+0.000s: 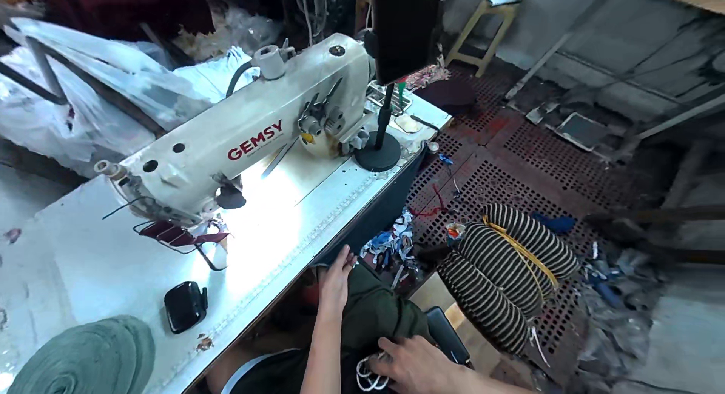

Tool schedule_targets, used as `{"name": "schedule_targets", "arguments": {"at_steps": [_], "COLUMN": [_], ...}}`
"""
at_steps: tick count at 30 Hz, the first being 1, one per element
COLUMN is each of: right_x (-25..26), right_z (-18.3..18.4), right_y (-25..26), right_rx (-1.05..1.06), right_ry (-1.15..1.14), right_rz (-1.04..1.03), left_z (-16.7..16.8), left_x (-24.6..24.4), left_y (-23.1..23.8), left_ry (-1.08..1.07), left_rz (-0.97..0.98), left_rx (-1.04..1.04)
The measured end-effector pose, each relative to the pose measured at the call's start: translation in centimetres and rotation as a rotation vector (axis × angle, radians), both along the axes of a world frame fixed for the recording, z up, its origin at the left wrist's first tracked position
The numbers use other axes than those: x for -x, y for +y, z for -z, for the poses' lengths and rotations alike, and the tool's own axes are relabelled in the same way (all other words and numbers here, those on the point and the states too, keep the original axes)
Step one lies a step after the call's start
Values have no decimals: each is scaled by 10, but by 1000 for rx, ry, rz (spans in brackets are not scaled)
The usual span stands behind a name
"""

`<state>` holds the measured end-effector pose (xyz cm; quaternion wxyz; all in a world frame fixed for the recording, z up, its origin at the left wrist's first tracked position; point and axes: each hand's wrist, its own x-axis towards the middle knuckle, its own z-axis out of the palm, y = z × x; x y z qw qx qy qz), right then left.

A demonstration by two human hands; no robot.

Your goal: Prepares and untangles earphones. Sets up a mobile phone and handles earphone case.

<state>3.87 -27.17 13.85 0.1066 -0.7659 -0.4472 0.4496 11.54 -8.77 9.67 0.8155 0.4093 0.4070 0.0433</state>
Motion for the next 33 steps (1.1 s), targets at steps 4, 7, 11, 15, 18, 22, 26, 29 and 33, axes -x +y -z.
{"name": "schedule_targets", "arguments": {"at_steps": [4, 7, 11, 15, 18, 22, 26, 29, 33], "right_x": [-5, -17, -43, -90, -125, -158, -177, -183, -189], "right_z": [7, 33, 43, 25, 20, 14, 17, -3, -54], "right_y": [-5, -20, -37, -48, -45, -7, 43, 56, 36], "right_rx": [-55, -322, -545, -580, -611, -491, -263, -17, -172], "right_ry": [61, 142, 514, 304, -75, -509, -540, -434, -457], "right_rz": [-18, 72, 578, 923, 864, 502, 263, 156, 239], "left_z": [-12, -53, -72, -54, -40, -24, -37, -45, -44], "left_x": [6, 6, -19, -6, 5, 15, 33, 42, 54], "left_y": [-11, -6, 32, 28, 12, -13, -22, -11, 15], "left_ry": [83, -230, -667, -383, 76, 357, 322, 224, -53], "left_rz": [347, 408, 384, 693, 1083, 1248, 1288, 1272, 1193], "left_rx": [-72, -19, -149, -678, -1127, -1328, -1330, -1264, -1106]}}
